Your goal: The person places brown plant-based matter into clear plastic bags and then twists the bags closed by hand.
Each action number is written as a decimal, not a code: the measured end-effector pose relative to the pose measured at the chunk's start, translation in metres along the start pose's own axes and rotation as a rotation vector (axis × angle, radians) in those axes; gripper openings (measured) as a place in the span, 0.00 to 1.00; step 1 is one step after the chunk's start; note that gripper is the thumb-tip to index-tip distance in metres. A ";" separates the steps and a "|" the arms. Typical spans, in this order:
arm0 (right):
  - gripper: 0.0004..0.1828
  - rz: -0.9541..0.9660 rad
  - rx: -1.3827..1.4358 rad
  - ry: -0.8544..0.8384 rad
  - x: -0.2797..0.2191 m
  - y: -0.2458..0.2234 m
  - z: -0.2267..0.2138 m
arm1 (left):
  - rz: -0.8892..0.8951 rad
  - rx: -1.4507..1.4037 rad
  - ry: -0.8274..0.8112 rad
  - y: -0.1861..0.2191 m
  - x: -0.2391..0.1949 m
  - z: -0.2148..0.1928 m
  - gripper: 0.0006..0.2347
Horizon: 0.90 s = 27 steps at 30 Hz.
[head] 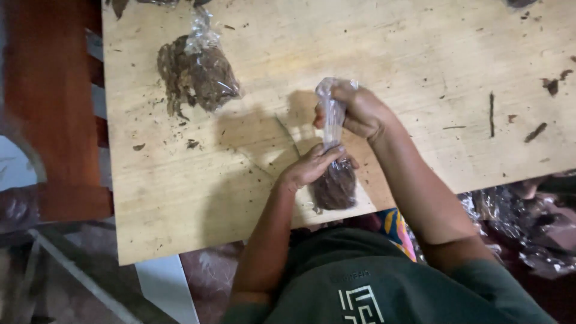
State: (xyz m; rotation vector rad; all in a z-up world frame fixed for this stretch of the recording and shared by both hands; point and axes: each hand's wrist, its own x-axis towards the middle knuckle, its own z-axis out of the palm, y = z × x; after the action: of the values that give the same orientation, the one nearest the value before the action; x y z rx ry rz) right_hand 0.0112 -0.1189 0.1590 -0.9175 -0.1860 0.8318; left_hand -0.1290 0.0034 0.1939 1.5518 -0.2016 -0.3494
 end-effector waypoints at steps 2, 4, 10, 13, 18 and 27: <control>0.08 -0.021 0.031 -0.034 0.017 -0.004 -0.004 | 0.026 -0.033 -0.001 -0.003 0.004 -0.004 0.14; 0.08 -0.025 0.060 -0.050 0.002 -0.020 0.015 | 0.044 -0.089 -0.007 -0.012 0.007 -0.008 0.14; 0.26 -0.372 -0.068 -0.112 -0.034 -0.047 0.045 | -0.049 -0.248 -0.164 -0.054 0.007 -0.029 0.16; 0.17 -0.264 -0.562 -0.051 -0.045 -0.004 0.030 | 0.285 -0.342 -0.166 -0.099 0.013 -0.025 0.14; 0.18 0.088 -0.509 -0.197 -0.072 0.053 0.009 | -0.328 0.251 -0.148 -0.063 0.003 -0.002 0.16; 0.13 -0.128 0.229 -0.251 -0.101 -0.014 0.000 | -0.130 0.279 -0.191 -0.006 0.002 0.020 0.22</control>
State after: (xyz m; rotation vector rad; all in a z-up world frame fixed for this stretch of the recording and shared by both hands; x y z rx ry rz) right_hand -0.0498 -0.1946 0.1890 -0.5789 -0.3563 0.8284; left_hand -0.1349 -0.0162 0.1886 1.8112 -0.3094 -0.5933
